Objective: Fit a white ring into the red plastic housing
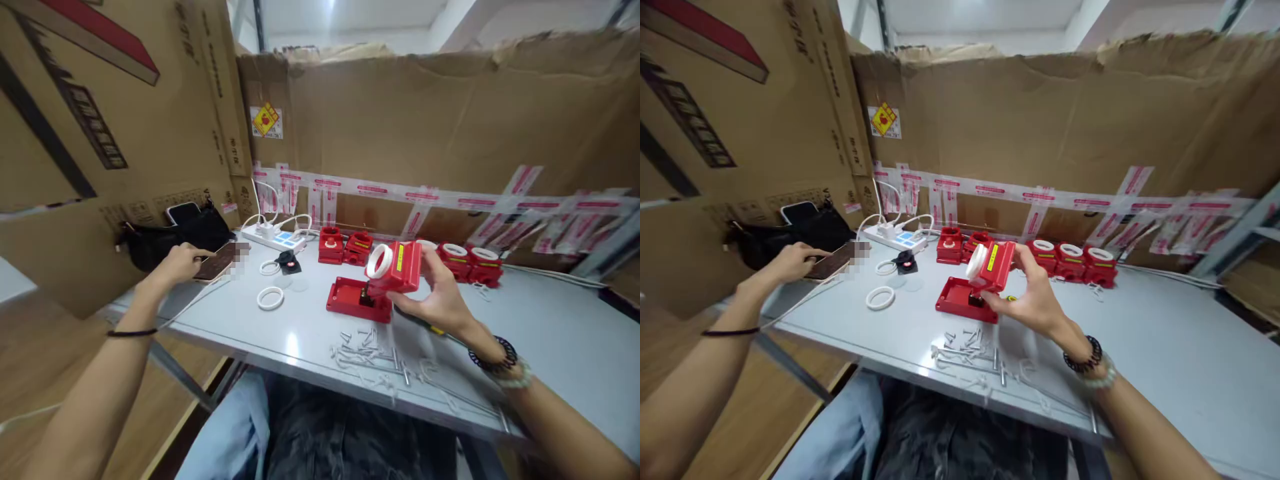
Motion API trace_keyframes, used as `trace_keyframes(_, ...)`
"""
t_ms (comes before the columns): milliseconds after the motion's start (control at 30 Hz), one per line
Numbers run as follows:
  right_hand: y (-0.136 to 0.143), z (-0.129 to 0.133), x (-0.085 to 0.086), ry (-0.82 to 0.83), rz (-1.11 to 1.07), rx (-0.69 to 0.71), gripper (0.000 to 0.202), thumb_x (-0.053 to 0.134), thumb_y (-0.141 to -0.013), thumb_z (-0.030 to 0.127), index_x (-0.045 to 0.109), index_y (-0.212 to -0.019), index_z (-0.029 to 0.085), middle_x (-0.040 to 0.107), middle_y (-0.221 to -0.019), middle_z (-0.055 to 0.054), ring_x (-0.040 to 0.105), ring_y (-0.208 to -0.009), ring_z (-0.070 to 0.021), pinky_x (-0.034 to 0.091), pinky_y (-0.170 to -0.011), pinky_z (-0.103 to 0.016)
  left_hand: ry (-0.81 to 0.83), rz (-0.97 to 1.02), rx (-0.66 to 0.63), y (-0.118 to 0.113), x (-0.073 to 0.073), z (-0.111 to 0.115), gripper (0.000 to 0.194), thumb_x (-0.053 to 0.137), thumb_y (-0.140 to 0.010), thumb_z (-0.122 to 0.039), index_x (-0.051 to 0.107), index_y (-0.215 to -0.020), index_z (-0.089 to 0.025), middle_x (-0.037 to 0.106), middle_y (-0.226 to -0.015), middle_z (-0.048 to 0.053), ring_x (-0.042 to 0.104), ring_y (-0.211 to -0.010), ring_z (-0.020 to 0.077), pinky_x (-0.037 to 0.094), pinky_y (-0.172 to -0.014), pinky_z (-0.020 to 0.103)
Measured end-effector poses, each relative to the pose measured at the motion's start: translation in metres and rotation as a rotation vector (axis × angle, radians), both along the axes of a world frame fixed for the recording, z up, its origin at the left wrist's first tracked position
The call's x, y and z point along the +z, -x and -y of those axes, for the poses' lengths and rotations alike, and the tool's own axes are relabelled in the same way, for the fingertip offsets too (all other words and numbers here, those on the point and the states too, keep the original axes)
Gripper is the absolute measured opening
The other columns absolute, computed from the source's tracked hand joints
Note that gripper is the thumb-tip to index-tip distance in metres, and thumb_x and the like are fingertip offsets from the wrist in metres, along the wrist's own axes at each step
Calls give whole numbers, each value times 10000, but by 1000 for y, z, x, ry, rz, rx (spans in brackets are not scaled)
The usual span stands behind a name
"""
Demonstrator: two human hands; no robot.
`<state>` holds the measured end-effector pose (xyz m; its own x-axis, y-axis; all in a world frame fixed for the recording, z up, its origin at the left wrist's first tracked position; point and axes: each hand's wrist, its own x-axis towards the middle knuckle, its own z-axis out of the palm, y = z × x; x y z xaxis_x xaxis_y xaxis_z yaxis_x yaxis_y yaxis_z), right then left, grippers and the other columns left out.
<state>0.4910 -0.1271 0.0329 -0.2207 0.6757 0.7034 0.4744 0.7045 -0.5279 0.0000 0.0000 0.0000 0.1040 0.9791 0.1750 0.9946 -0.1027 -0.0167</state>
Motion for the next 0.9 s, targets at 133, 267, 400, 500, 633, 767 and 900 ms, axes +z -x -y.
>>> trace_keyframes(133,1,1,1,5,-4,-5,677,805,-596,253,463,-1179,229,614,-1109,-66,611,-1003,-233,499,-908,-387,-52,21,-27,-9,7,0,465,380,-838,-156,583,-1256,-149,580,-1023,81,497,-977,232,357,-924,310)
trace_keyframes(267,2,2,3,4,-11,-7,682,809,-589,256,466,-1177,233,617,-1108,-63,615,-1000,-232,502,-911,-387,-126,78,-79,-23,20,-2,444,364,-856,-156,589,-1238,-130,557,-1057,103,483,-987,233,371,-939,363)
trace_keyframes(400,3,0,3,3,-30,3,660,802,-603,254,469,-1173,234,620,-1107,-61,618,-1008,-227,502,-919,-375,-273,270,-251,-67,39,3,377,380,-895,-233,605,-1162,-90,594,-1058,91,499,-978,208,392,-936,355)
trace_keyframes(500,3,-2,3,19,-59,12,636,797,-610,250,473,-1158,236,629,-1099,-59,626,-1001,-227,508,-907,-372,-346,569,-483,-130,54,17,352,433,-909,-367,598,-1131,-149,601,-1101,70,540,-972,193,450,-821,299)
trace_keyframes(633,3,-3,4,48,-89,-15,656,802,-600,248,474,-1169,233,631,-1120,-70,628,-1014,-241,511,-900,-390,-215,779,-903,-223,70,48,375,456,-912,-407,535,-1206,-188,578,-1215,85,553,-1063,188,454,-872,317)
trace_keyframes(767,1,-3,3,46,-95,-28,647,792,-616,254,473,-1179,235,624,-1138,-73,626,-1023,-249,502,-923,-419,-89,898,-1062,-281,70,68,449,480,-906,-429,466,-1277,-178,541,-1246,114,542,-1096,187,456,-922,333)
trace_keyframes(900,-1,-3,1,43,-86,-27,666,794,-609,234,466,-1189,246,622,-1138,-68,625,-1017,-249,510,-909,-421,-62,949,-1072,-296,58,66,445,538,-879,-434,489,-1255,-199,571,-1197,104,563,-1067,199,467,-922,360)
